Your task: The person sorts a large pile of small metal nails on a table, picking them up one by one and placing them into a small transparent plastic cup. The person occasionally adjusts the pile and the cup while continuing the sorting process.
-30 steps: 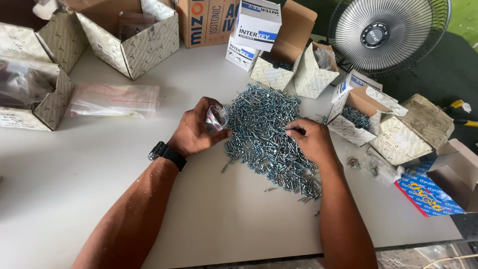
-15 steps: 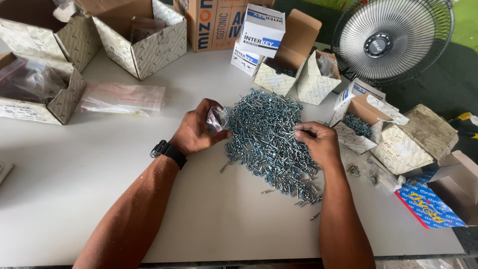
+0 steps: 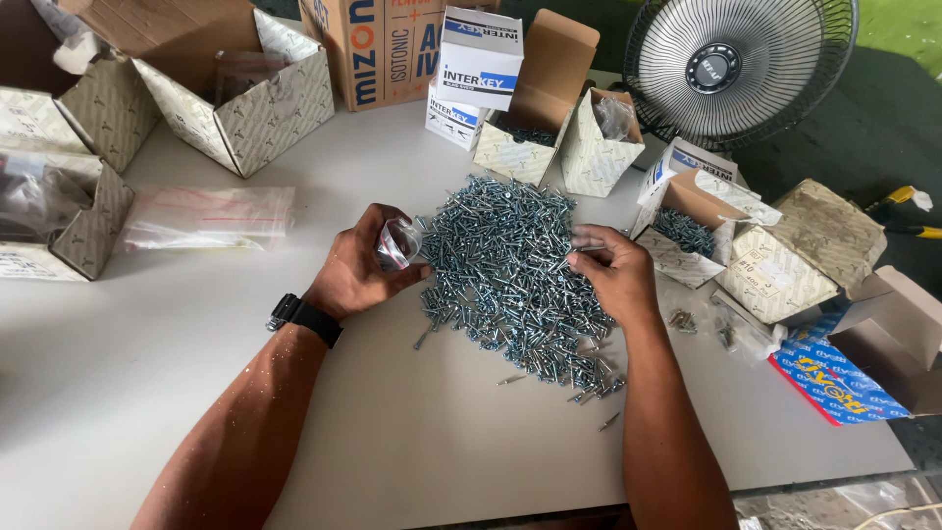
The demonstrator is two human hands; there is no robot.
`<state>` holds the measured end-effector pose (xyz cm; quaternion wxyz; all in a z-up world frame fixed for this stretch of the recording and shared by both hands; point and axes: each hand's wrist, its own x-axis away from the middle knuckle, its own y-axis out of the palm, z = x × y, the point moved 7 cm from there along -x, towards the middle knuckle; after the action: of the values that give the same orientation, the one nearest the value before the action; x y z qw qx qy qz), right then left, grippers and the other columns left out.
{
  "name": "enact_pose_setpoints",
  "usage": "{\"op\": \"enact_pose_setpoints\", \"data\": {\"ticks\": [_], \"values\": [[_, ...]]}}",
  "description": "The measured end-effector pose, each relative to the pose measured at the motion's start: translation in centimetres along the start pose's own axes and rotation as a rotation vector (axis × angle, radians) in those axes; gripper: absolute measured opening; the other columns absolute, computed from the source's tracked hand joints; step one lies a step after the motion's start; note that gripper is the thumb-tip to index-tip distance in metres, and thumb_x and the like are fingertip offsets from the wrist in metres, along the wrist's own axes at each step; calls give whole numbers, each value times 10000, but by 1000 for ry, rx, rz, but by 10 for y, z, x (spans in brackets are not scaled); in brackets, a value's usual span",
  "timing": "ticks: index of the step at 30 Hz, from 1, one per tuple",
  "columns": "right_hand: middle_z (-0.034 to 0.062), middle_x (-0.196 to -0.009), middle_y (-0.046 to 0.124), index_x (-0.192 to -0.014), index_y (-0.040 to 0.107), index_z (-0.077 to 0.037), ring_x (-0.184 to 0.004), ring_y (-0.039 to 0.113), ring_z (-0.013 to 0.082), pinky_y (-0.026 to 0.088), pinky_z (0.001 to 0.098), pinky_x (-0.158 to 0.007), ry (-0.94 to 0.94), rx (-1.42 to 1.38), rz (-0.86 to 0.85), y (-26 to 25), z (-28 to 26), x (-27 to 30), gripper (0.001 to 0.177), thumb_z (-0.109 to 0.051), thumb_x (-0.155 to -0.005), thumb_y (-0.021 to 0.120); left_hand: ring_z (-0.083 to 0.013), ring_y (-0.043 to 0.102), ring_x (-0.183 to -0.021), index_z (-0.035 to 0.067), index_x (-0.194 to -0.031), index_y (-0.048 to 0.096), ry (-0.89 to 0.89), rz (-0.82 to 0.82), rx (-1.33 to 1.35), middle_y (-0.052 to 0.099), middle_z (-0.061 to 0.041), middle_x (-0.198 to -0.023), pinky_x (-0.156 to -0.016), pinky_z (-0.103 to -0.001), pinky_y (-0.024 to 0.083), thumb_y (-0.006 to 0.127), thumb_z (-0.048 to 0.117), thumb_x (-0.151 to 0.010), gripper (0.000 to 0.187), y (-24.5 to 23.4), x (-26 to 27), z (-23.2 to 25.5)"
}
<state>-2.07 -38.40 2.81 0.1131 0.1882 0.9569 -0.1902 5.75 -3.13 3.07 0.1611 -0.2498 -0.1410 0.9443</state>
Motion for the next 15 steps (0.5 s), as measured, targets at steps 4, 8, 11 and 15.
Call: {"op": "enact_pose_setpoints", "data": {"ticks": [4,8,11,15], "values": [[190,-980,757,-1217,722,-38,-771,727,212,635,335,-757,-6,56,34,-4,0,-2,372,57,-860,766,-465,713,-934,70,-1180,586,20,-28,10,710,-229,-960,-812,-543,562,918,306,-694,635,1,-2,2],[150,-913,755,-1176,741,-49,-705,726,194,627,320,-678,-26,135,20,-4,-19,7,338,44,-852,735,-467,714,-881,44,-1178,580,54,-25,20,702,-244,-924,-779,-530,562,917,262,-692,631,1,0,1],[169,-909,753,-1157,752,-31,-688,720,202,627,338,-662,17,139,-12,1,-26,11,319,49,-850,726,-463,718,-871,39,-1169,581,54,-33,28,705,-241,-916,-769,-522,566,924,254,-685,631,-2,0,-1],[209,-929,740,-1178,746,-8,-715,694,218,632,363,-716,99,143,-46,0,-31,13,326,52,-857,735,-446,722,-858,28,-1172,579,19,-34,36,712,-237,-914,-774,-518,571,926,269,-684,646,-2,-1,2]]}}
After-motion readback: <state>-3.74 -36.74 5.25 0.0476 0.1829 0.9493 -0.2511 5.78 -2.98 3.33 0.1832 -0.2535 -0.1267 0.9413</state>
